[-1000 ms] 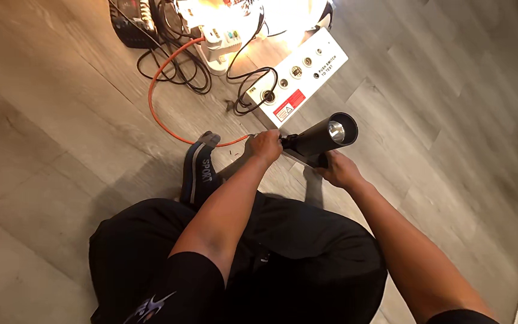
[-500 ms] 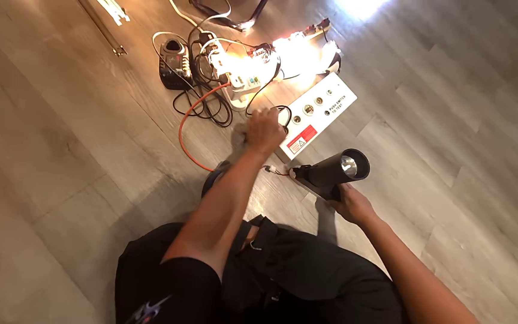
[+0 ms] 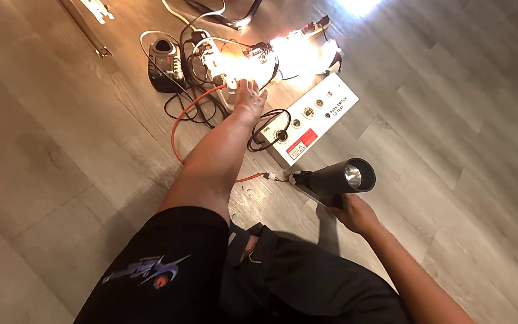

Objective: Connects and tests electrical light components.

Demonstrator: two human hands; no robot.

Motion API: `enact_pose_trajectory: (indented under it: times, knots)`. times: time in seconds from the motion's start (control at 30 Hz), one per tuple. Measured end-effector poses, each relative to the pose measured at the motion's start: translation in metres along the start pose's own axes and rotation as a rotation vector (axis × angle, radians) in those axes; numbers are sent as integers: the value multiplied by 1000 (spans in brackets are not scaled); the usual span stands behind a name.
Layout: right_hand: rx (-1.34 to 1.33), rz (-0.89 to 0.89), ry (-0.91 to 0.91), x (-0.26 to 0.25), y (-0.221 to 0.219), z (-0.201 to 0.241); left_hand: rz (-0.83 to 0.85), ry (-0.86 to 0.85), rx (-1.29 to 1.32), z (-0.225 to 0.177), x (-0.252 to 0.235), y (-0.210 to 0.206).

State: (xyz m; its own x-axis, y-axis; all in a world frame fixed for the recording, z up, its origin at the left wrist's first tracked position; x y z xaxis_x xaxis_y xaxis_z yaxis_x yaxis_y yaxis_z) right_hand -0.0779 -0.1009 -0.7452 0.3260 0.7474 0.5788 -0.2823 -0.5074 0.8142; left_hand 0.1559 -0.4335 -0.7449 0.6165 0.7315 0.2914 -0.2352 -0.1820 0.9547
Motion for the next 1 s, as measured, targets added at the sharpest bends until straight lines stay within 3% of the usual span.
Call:
enact_pose_trajectory:
  times: [0.23,0.37,0.53,0.8,1.0]
  knots:
    - [8,6,-6,-1,0,0,97,-49,-163,-14,-15,2]
    - [-16,21,-12,0,2,1,30,-66,6,2,-8,18]
    - [-34,11,3,-2,0,-1,-89,-39,57,36,7,3]
    - [-31,0,-6,-1,1,-2,-187,-77,74,31,9,-13]
    - [-23,18,-20,-1,0,0,-184,17,107,24,0,-3]
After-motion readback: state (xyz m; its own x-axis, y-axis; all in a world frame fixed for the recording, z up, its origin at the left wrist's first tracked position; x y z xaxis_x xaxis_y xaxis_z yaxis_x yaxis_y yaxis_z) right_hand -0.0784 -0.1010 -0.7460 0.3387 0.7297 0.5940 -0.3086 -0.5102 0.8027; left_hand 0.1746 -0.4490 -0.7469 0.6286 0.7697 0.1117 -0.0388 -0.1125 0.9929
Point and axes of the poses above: each hand's wrist, its own x-axis away from the middle knuckle, its own y-axis out of the back of the hand, z = x × y, the point moved 4 cm from there along -x, towards the middle knuckle, and after that the axes turned 3 degrees about -y, right-handed, at the moved point
